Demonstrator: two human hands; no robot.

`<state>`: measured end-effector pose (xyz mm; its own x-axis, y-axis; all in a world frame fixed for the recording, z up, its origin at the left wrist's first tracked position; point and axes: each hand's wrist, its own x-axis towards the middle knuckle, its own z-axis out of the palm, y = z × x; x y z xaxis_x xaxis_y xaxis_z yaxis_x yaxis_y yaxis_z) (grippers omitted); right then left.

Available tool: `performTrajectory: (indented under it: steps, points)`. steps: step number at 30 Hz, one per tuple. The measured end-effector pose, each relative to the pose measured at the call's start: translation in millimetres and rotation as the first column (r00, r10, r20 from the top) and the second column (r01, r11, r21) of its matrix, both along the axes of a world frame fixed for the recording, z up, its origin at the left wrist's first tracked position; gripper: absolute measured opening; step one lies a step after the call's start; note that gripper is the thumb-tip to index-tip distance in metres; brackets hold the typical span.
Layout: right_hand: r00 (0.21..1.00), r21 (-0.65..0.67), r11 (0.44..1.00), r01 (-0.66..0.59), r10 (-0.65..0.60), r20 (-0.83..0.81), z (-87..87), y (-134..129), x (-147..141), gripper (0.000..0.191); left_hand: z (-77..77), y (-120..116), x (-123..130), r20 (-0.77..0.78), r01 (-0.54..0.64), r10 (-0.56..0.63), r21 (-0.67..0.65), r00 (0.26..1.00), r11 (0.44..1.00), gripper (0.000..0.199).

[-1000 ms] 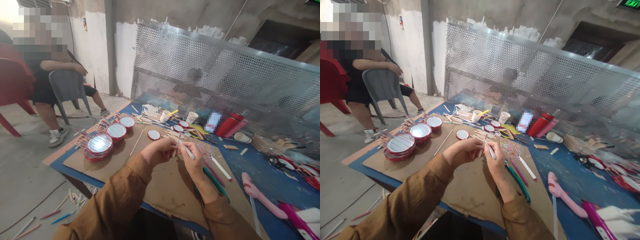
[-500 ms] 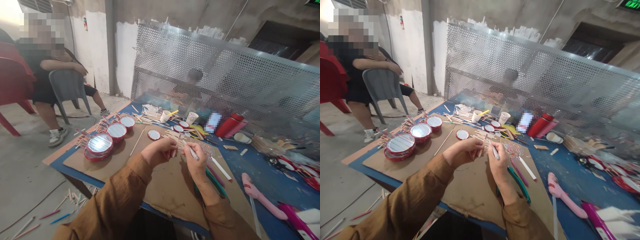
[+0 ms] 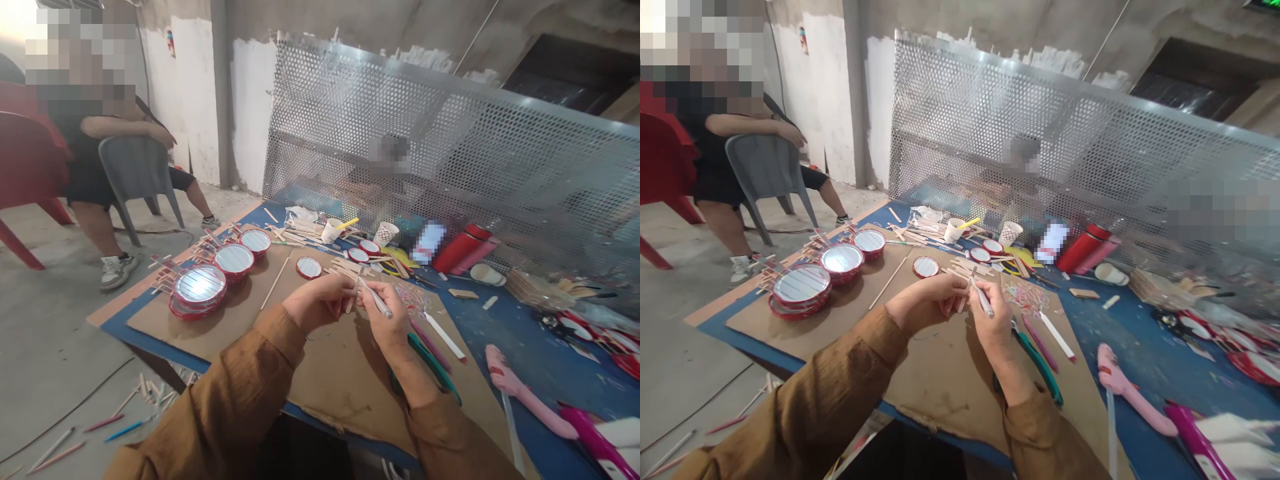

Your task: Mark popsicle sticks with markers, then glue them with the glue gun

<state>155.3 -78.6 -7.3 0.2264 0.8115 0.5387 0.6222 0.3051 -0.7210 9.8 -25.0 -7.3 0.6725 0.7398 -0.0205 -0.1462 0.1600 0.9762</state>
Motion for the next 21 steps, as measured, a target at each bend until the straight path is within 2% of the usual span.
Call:
performTrajectory:
  steps: [4, 8, 16, 21]
  points:
    - [1.000, -0.002, 1.000, 0.002, -0.002, 0.028, 1.0, -0.2, 0.0, 0.027, -3.7, -0.3, 1.3, -0.021, 0.024, -0.024, 0.002, 0.999, 1.000, 0.022]
    - [0.999, 0.002, 1.000, -0.001, 0.001, 0.048, 2.2, -0.6, -0.1, 0.027, -5.1, -0.1, 1.3, 0.027, 0.003, -0.004, 0.017, 1.000, 1.000, 0.023]
    - [1.000, -0.001, 1.000, 0.004, -0.004, 0.004, 2.6, -1.6, -0.4, 0.027, 3.7, 5.9, 0.0, -0.152, 0.081, -0.075, 0.032, 0.986, 0.996, 0.025]
    - [1.000, -0.017, 1.000, -0.005, 0.004, -0.016, 2.2, -1.7, 0.2, 0.027, -1.4, 1.6, -0.2, -0.048, 0.022, -0.021, 0.013, 0.999, 1.000, 0.023]
